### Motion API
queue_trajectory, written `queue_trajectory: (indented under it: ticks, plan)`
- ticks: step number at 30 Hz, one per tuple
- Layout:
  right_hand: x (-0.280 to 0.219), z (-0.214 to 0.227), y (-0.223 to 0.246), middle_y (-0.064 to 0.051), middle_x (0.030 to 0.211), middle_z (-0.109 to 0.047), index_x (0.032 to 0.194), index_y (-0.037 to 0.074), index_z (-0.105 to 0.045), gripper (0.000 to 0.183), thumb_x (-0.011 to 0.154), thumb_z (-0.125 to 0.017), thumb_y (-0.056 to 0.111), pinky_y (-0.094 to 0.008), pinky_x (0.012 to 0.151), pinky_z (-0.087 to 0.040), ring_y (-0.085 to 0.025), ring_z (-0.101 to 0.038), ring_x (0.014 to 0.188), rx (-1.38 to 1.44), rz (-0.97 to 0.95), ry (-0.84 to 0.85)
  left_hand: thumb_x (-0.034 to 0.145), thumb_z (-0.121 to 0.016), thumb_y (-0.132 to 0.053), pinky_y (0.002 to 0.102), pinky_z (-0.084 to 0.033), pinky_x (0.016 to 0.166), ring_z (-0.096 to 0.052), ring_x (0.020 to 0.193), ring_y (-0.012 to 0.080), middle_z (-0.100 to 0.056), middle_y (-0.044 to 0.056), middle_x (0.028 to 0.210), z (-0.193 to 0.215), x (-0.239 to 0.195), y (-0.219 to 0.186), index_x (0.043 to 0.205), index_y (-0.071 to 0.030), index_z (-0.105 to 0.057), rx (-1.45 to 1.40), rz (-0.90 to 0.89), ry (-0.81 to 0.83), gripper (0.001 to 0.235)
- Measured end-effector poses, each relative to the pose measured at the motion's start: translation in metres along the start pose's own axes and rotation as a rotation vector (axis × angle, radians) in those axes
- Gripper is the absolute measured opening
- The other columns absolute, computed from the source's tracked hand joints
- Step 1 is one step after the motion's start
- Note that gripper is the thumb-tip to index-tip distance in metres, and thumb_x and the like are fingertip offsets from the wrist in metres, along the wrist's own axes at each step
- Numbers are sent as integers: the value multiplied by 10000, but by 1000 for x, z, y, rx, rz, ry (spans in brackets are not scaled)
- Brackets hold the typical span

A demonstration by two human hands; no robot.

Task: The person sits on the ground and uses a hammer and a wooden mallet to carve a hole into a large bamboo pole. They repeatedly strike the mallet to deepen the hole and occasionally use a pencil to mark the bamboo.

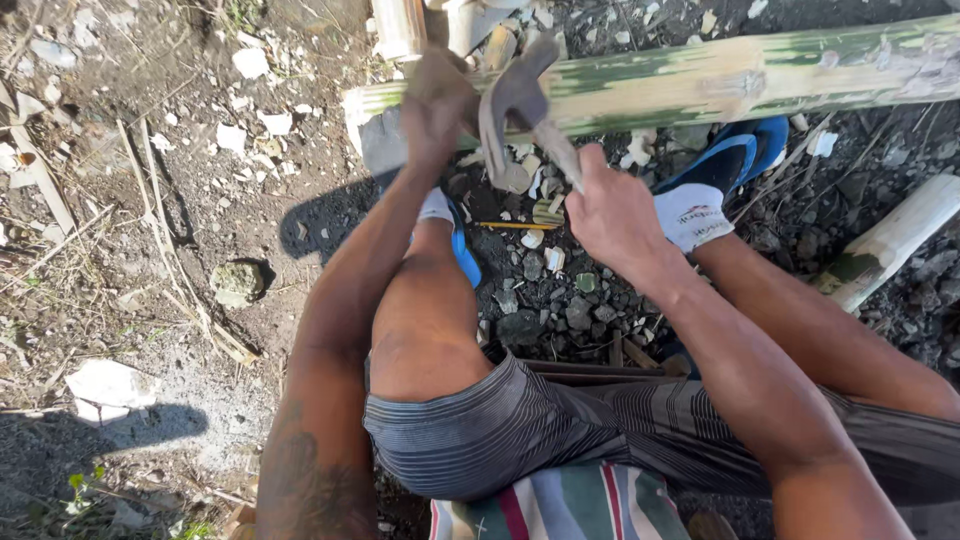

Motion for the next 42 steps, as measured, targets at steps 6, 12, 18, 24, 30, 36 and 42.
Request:
queue_trajectory:
  ticks: [6,12,18,24,30,36,42]
  plan:
    - [-41,69,18,-231,844,-660,1175,21,-482,253,1023,-671,92,-495,639,-539,-437,-698,760,152,80,-278,890,-757,-235,423,-572,928,-687,1064,242,-681,107,1124,-39,-29,-96,1183,-22,-599,-56,-498,436,395]
    - [-13,21,18,-235,788,-665,1208,14,-467,353,937,-678,96,-552,629,-517,-484,-663,728,68,80,-77,703,-841,-240,537,-450,979,-693,1045,339,-704,126,1103,-52,-32,-123,1170,-23,-666,312,-684,464,544]
    - [9,-9,-11,-241,762,-648,1160,14,-453,305,959,-668,93,-576,617,-487,-487,-652,728,77,39,-36,912,-802,-170,382,-576,844,-710,976,199,-738,93,1087,-10,8,-20,1147,-40,-692,115,-38,59,290]
    - [-7,-8,-43,-229,771,-623,1073,-2,-525,184,988,-669,74,-462,612,-512,-436,-658,711,312,-59,-193,1050,-704,-198,324,-574,1026,-670,1139,165,-683,91,1251,17,15,-28,1348,-43,-509,-322,-78,-24,389]
    - [12,-12,-70,-186,870,-707,1095,-9,-565,173,992,-669,82,-393,656,-551,-334,-740,772,384,-101,-140,962,-830,-116,367,-579,829,-649,914,176,-661,105,984,-9,49,-81,1125,-22,-611,-75,-141,70,289]
    - [19,20,-55,-159,884,-713,1116,-4,-560,143,1018,-653,43,-372,667,-560,-295,-753,777,412,-48,-155,844,-847,-234,293,-590,648,-713,720,101,-685,22,838,-34,42,-96,1175,-79,-493,127,10,143,508]
    - [17,91,-4,-186,891,-662,1166,-29,-488,168,1041,-596,-3,-392,642,-541,-329,-720,756,371,160,-289,944,-863,-183,298,-623,859,-746,949,115,-717,41,992,-45,37,-119,1198,-74,-515,233,-286,167,444]
Point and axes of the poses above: each hand's wrist, its own x-axis towards the middle knuckle, its own z-axis out of the back of the hand, y = z × x, the point moved 9 cm from there along x, towards the middle knuckle
